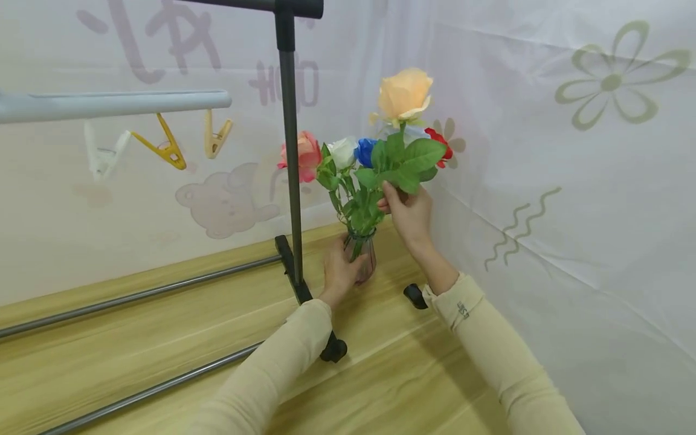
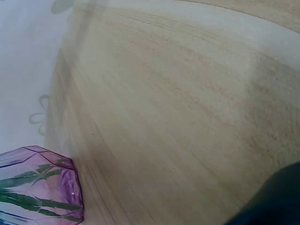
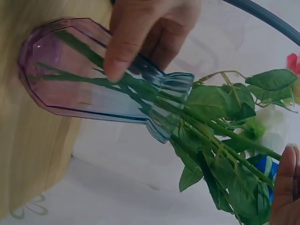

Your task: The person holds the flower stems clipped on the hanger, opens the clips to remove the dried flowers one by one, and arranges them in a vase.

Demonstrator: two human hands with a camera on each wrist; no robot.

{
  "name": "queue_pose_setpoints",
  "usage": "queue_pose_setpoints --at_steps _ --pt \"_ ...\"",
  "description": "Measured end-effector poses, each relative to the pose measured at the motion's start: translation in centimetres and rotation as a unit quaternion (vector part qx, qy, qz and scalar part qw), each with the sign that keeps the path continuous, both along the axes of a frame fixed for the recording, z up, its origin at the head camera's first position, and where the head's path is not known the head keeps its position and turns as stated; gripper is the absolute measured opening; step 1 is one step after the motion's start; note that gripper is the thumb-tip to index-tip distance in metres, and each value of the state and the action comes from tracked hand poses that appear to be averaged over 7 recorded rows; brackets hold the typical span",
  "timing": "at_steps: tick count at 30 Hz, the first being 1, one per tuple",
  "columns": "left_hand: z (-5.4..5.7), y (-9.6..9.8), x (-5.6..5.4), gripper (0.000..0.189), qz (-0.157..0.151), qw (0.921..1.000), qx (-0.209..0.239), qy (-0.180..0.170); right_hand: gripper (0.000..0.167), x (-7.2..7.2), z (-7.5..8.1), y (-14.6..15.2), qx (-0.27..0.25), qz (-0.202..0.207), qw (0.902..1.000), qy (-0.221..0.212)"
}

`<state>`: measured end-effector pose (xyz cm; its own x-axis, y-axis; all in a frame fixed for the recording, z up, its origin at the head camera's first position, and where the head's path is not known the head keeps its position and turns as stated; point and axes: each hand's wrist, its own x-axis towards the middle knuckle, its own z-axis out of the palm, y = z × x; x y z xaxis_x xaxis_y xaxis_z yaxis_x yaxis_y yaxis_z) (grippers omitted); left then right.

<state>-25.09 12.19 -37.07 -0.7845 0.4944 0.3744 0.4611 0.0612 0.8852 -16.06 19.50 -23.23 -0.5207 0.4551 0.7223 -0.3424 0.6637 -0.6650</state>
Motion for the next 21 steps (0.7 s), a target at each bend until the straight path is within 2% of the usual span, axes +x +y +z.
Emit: queue_pose_setpoints --at_steps 3,6,10,16,21 --pt "0.2 0.1 -0.1 0.062 0.005 1.0 -0.008 0.001 0.018 -0.2 0.9 0.0 0.023 -0.006 0.9997 -0.011" --pt "0.2 -0.1 -0.1 0.063 0.006 0.9998 -0.016 -0.007 0.018 -1.3 0.4 1.0 0.049 -0.01 0.9979 -0.041" --pt "0.1 -0.2 -0.3 0.062 0.008 0.9998 -0.016 -0.001 0.025 -2.7 -1.9 2.6 0.083 -0.03 0.9912 -0.099" --pt "0.0 -0.3 -0.3 0.061 0.009 0.9996 -0.009 0.024 0.035 -2.6 -4.5 2.7 0.154 -0.122 0.9676 -0.158" --pt "0.1 -0.8 -0.1 0.06 0.007 0.999 -0.009 0.043 0.047 -2.4 -6.1 2.2 0.155 -0.162 0.9559 -0.19"
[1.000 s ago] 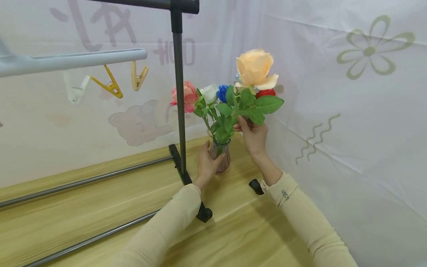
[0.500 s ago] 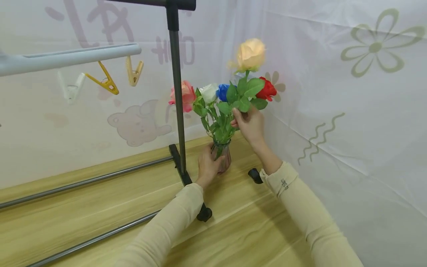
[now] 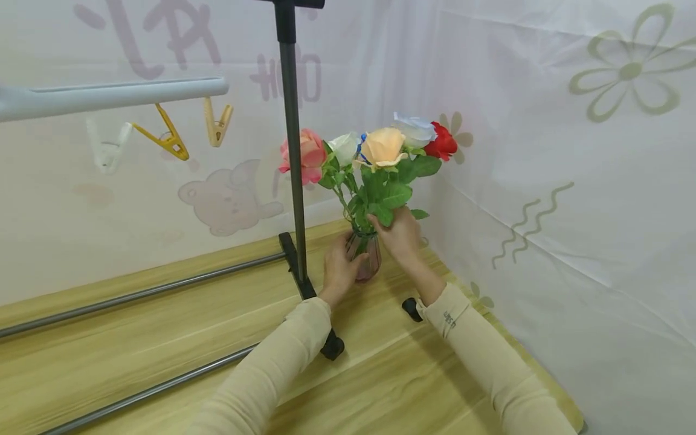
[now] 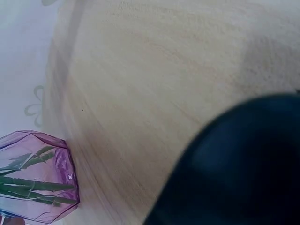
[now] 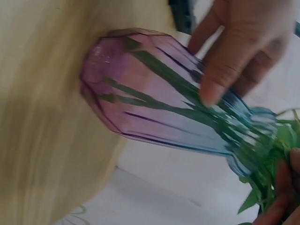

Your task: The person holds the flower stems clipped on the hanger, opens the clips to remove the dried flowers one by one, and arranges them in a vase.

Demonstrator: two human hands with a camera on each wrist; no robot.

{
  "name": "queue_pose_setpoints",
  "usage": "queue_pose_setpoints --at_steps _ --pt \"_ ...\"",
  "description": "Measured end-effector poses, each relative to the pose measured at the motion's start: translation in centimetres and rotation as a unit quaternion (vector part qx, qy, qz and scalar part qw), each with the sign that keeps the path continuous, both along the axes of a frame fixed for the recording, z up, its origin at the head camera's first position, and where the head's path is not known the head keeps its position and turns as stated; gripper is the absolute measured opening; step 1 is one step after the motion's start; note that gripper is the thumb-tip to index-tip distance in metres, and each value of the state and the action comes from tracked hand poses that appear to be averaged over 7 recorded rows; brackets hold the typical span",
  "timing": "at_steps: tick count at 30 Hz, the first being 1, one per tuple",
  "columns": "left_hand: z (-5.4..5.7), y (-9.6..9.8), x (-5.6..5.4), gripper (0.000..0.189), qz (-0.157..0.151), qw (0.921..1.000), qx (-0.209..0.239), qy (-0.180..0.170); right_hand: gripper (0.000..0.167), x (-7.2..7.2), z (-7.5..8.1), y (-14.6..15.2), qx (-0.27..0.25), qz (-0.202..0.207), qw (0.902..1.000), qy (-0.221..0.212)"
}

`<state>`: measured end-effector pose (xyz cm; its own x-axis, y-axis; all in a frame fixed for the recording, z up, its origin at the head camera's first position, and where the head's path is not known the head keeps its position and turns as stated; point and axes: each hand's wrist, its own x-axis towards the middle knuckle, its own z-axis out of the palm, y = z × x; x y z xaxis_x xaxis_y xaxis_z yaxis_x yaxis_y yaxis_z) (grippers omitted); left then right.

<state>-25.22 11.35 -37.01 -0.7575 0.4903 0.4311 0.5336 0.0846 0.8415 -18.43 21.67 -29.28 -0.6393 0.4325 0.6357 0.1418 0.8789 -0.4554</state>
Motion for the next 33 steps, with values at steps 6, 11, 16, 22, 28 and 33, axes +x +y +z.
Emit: queue_pose_setpoints --at_steps 6,11,16,22,28,33 --pt "0.1 -1.1 -0.2 0.059 0.009 0.9999 -0.005 -0.002 0.054 -0.8 -1.2 -1.0 0.065 -0.019 0.9977 0.005" --pt "0.1 -1.5 -1.0 0.057 0.023 0.9997 0.0 0.01 0.046 -1.9 -1.5 -1.2 0.121 -0.018 0.9925 0.011" --pt "-0.8 -0.4 -1.2 0.054 0.012 0.9995 0.012 0.026 0.045 -1.7 -3.1 0.4 0.163 0.017 0.9858 0.037" --pt "-3.5 0.6 -0.9 0.052 -0.01 0.9997 -0.019 0.016 0.056 -0.4 -7.0 1.9 0.131 0.078 0.9862 0.064" --pt "-4.5 0.1 -1.1 0.05 -0.033 0.9967 -0.075 0.002 0.044 1.4 -10.0 2.2 0.036 0.077 0.9948 0.057" --pt "-3.0 -0.9 -1.1 0.049 -0.078 0.9924 -0.095 0.009 0.029 2.6 -11.6 3.5 -0.014 0.076 0.995 0.064"
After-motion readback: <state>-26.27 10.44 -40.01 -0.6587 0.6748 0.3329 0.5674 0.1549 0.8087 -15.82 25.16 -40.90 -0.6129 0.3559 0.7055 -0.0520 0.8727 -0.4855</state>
